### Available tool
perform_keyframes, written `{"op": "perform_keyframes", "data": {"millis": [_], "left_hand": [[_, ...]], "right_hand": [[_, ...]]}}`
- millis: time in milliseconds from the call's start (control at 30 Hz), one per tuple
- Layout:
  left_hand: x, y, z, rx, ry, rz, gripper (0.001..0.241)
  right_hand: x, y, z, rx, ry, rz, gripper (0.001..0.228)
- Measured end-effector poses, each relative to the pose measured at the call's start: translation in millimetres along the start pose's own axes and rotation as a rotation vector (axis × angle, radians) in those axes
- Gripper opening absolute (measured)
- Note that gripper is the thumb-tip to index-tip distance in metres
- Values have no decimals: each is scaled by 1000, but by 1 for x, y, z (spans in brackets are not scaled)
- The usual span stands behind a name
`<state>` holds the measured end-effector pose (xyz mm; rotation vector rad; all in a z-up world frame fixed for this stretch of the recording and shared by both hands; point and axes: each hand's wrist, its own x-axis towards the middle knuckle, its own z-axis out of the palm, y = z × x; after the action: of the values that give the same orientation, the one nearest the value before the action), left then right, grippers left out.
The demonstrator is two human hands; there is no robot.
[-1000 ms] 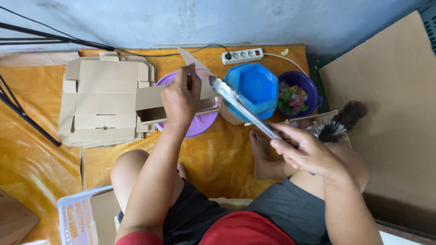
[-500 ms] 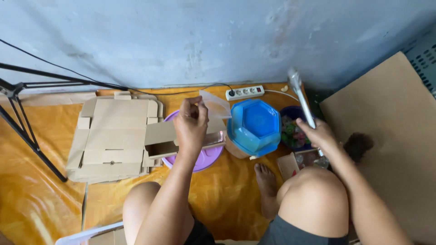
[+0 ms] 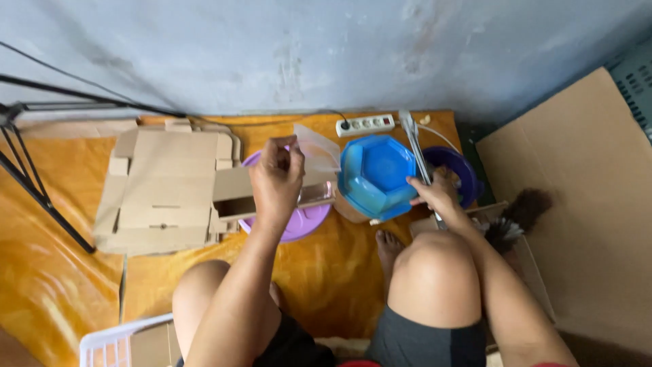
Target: Packing small snacks or cookies into plastic bags using tongs and then placing them into cardboard boxes.
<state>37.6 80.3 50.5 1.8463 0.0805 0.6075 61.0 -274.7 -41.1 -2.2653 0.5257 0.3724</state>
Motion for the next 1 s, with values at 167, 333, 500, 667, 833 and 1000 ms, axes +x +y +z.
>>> {"op": "perform_keyframes", "data": {"millis": [167,333,500,667,833,1000], "left_hand": [[0,-3,3,-27,-11,4,13],[3,-7,10,-41,-42,7,14],[1,-3,11,-43,-53,8,15],[4,-7,10,-55,-57,25,15],[3,-11,11,-51,-60,26,14],[7,-11,13,-100,-65,25,14]], "right_hand": [[4,-7,1,-137,2,58,102],[18,6,9,-194,39,51,100],[9,2,14,-235,100,-1,100],[-14,-22,3,-230,103,-14,76],[-17,-19,-10,-124,151,-62,54],[-25,0,-44,132,236,-16,58]]}}
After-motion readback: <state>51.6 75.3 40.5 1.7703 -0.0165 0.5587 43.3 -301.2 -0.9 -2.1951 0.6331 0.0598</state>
